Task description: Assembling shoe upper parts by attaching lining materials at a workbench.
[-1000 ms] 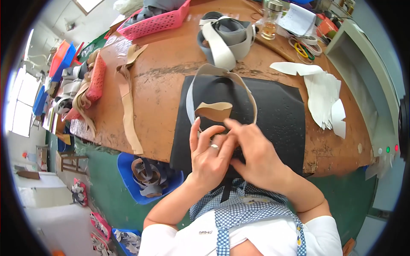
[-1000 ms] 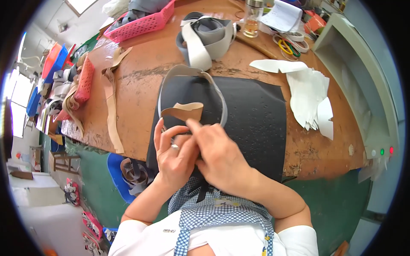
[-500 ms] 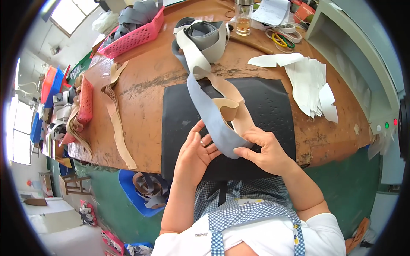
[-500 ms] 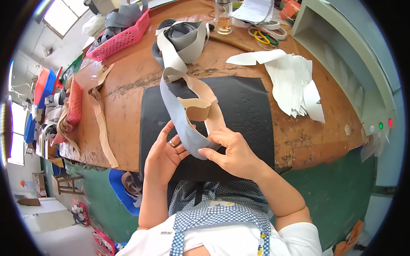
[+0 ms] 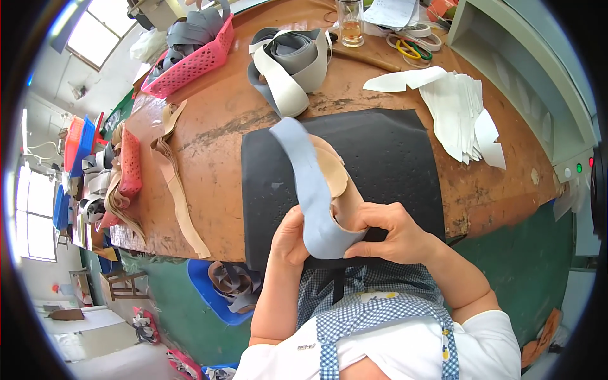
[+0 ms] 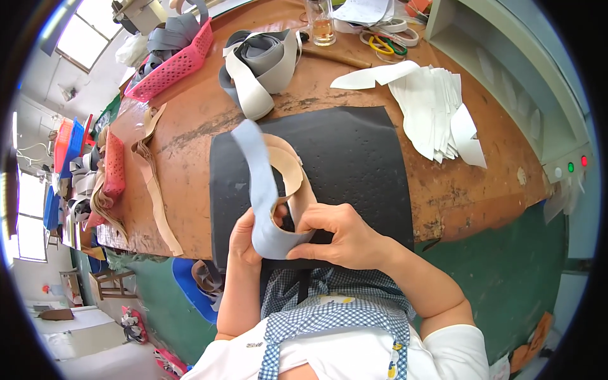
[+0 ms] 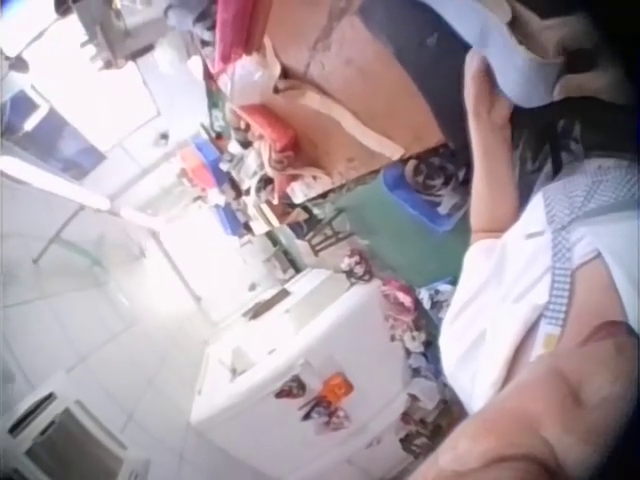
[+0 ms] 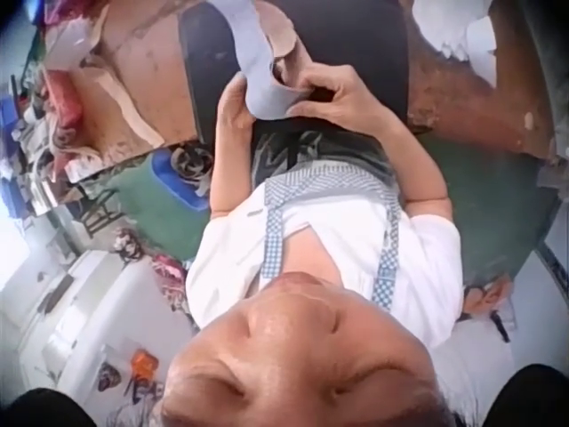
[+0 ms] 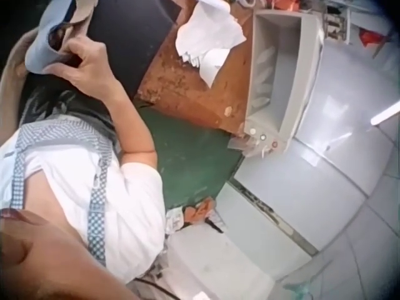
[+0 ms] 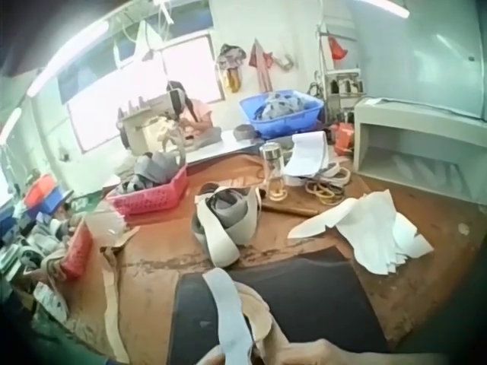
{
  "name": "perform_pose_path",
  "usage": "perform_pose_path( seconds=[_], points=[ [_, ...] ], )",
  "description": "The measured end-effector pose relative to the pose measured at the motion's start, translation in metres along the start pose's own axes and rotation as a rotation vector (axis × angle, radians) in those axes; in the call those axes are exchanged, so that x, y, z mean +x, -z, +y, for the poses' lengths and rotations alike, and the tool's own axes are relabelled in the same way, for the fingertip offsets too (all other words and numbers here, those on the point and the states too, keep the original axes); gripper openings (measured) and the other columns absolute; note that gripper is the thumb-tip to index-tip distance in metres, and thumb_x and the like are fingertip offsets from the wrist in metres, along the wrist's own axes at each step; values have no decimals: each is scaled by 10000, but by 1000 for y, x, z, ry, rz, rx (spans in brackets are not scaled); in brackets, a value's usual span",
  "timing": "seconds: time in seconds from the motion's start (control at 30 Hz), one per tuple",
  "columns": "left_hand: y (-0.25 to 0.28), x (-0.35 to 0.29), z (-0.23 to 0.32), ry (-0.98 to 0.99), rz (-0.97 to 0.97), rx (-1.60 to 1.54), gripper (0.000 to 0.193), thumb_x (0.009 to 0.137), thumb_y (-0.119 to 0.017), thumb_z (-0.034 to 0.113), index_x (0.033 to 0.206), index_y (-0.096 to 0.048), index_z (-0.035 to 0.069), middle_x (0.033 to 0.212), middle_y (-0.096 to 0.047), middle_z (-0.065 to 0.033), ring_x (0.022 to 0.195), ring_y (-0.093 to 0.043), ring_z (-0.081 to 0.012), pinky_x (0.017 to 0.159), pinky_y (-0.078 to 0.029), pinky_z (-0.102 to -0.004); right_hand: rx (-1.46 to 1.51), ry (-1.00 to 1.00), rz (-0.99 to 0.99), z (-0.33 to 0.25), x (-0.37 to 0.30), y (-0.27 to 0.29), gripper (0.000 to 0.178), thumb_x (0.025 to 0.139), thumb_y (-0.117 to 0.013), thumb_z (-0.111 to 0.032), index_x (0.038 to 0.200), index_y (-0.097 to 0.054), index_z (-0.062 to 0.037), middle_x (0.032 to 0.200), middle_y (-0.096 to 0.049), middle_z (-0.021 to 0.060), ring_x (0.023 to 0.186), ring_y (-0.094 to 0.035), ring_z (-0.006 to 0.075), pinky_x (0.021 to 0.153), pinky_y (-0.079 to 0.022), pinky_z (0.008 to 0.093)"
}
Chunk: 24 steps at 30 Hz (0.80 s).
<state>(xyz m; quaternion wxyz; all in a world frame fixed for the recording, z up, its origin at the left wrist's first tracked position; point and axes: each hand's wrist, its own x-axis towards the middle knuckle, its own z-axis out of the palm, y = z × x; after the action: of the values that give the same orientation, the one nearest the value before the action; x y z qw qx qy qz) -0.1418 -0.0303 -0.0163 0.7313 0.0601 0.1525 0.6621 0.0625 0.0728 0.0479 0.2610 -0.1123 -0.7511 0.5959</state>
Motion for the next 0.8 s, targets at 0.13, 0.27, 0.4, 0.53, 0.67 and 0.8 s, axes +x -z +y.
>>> perform_pose_path(
  seconds=[0.13, 0.27, 0.4, 0.53, 0.67, 0.8],
  points=[
    [4, -7, -6, -27, 43, 352, 800, 915, -623, 500, 1376, -439, -127, 1263, -587, -228, 1135, -614, -262, 960, -523, -367, -46, 34, -15, 0, 3, 0, 228, 747, -845, -111, 830, -663, 0, 816, -674, 65, 775, -635, 181, 718, -505, 303],
    [-15, -12, 8, -43, -174, 341, 1017, 797, -763, 524, 1453, -316, -110, 1462, -401, -231, 1249, -523, -300, 1066, -435, -417, -61, -7, -3, 1, 7, -5, 227, 750, -845, -112, 833, -666, 0, 808, -672, 62, 763, -631, 164, 713, -499, 294],
    [-19, -24, 5, -254, 74, 62, 526, 1022, -509, 288, 1474, -367, 59, 1482, -394, -248, 1259, -546, -295, 1018, -496, -441, -3, -95, 55, 4, 12, -12, 215, 767, -840, -125, 833, -675, -4, 785, -665, 53, 723, -610, 128, 674, -477, 271],
    [9, -33, 6, -383, 59, 95, 480, 982, -587, 193, 1416, -442, 47, 1409, -487, -232, 1200, -594, -288, 965, -541, -438, -54, -116, -14, 4, 16, -17, 284, 793, -825, -222, 837, -679, 17, 778, -672, 90, 689, -621, 125, 634, -496, 282],
    [23, -39, 12, -340, 105, 71, 456, 960, -624, 207, 1345, -503, -7, 1264, -606, -190, 1168, -613, -276, 914, -575, -420, -9, -205, -25, -3, 21, -19, 271, 807, -815, -222, 834, -682, 13, 776, -685, 86, 685, -629, 122, 632, -505, 274],
    [23, -42, 8, -247, 159, 42, 529, 939, -650, 270, 1339, -505, -45, 1216, -624, -171, 1131, -625, -261, 938, -550, -397, 43, -217, -25, -6, 24, -21, 270, 798, -827, -218, 832, -682, 7, 765, -675, 69, 689, -610, 112, 640, -490, 272]
  ],
)
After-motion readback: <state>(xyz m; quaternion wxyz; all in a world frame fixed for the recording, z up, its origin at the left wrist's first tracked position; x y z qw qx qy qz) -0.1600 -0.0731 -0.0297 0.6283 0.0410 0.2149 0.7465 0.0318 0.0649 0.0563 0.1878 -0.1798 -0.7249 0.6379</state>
